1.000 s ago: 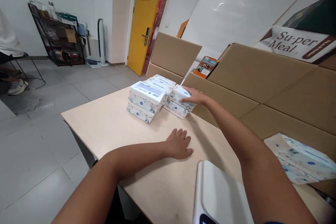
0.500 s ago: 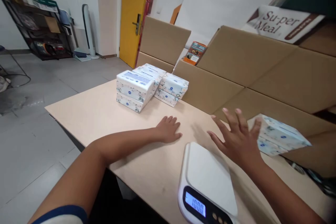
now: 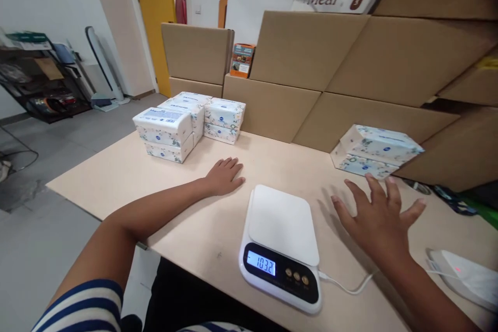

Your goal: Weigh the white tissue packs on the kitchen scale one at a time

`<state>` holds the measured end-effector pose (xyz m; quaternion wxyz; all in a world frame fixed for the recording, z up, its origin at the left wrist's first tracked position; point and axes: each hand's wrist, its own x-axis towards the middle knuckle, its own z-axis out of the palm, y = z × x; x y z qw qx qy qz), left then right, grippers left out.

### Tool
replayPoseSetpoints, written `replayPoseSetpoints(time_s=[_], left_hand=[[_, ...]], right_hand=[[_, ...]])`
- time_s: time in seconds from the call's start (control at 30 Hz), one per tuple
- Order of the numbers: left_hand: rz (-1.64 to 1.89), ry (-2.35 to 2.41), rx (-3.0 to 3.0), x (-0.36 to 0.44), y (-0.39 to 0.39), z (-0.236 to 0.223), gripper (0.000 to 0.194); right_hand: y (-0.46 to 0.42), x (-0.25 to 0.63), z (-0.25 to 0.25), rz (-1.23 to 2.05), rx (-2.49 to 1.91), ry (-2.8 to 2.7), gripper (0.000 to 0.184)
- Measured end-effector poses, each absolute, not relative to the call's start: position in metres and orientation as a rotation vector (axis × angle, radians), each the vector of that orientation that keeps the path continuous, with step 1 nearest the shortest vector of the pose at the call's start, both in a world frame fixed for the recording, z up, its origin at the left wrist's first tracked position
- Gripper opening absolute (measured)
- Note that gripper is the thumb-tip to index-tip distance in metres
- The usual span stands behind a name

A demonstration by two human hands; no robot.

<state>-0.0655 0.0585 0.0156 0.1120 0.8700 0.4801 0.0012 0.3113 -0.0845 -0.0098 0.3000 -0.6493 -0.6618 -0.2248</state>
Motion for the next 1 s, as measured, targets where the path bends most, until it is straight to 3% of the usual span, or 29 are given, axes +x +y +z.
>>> replayPoseSetpoints(time_s=[0.13, 0.23, 0.6, 0.7, 0.83, 0.9, 1.0], left_hand=[[-0.010, 1.433, 2.592, -0.067, 0.063, 0.016, 0.072], [-0.002, 1.438, 2.613, -0.067, 0.067, 0.019, 0.072], [0.099, 1.457, 2.701, -0.073, 0.092, 0.008, 0.080], [0.137, 1.466, 2.710, -0.073, 0.094, 0.006, 0.080], [0.149, 1.429, 2.743, -0.072, 0.096, 0.002, 0.082], [0.144, 1.427, 2.745, -0.071, 0.097, 0.003, 0.081], [0.125, 1.440, 2.706, -0.068, 0.092, 0.006, 0.078]], right_hand=[[-0.100, 0.324, -0.034, -0.930, -1.680, -1.672, 0.053], [-0.116, 0.332, -0.039, -0.986, -1.656, -1.644, 0.042], [-0.128, 0.320, -0.010, -0.651, -1.815, -1.501, 0.040], [-0.128, 0.323, -0.004, -0.319, -1.898, -1.398, 0.045], [-0.085, 0.341, 0.010, 0.160, -1.989, -1.107, 0.059], [-0.048, 0.360, 0.028, 0.195, -1.991, -0.990, 0.065], [0.001, 0.384, 0.068, 0.197, -1.923, -0.814, 0.055]])
